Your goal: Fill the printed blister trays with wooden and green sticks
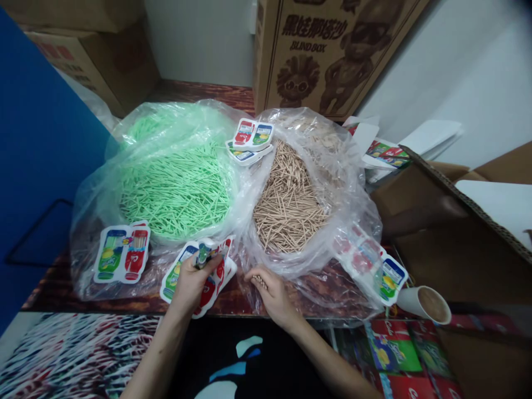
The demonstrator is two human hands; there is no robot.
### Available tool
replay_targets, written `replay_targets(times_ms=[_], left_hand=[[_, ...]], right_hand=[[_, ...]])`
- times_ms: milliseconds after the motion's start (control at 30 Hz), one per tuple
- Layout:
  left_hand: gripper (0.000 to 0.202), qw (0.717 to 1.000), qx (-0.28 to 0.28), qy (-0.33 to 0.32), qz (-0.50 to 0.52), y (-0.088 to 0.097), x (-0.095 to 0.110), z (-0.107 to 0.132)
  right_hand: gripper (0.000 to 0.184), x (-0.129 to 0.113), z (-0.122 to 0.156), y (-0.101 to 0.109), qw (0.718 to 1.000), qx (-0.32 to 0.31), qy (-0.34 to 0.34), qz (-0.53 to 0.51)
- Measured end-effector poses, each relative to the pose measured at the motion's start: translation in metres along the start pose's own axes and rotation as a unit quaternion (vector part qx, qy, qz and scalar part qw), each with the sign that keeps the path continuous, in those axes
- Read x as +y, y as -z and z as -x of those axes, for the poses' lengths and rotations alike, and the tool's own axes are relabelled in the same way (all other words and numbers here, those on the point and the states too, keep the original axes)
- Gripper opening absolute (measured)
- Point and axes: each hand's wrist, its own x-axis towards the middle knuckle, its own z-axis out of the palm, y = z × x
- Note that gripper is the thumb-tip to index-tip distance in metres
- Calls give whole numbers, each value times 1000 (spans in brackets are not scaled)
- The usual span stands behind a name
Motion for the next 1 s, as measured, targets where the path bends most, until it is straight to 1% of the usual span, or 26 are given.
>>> replay_targets(times_ms=[100, 200, 333, 433, 533, 633, 867, 1000], left_hand=[[24, 1000, -15, -8, 12, 1, -5, -3], [23, 1000, -21, -8, 9, 0, -5, -5], [27, 1000, -19, -3, -6, -4, 3, -6], [25, 1000, -29, -4, -7, -7, 8, -7], [22, 999, -32, -2, -10, -8, 7, -9], [21, 999, -32, 1, -6, -9, 4, -9], [24, 999, -31, 30, 3, -12, 4, -3], [20, 999, -40, 15, -19, -11, 6, -2]], right_hand=[[21, -1, 1, 1, 1000, -4, -1, -10], [21, -13, -1, 6, 1000, -2, -14, -27], [21, -29, -7, 20, 1000, 9, -8, -22], [22, -35, -16, 33, 1000, 28, 8, -4], [21, -34, -23, 45, 999, 43, 21, 17], [20, -31, -28, 52, 998, 50, 19, 31], [19, -26, -29, 50, 998, 47, 6, 41], [18, -24, -29, 49, 998, 46, 7, 41]])
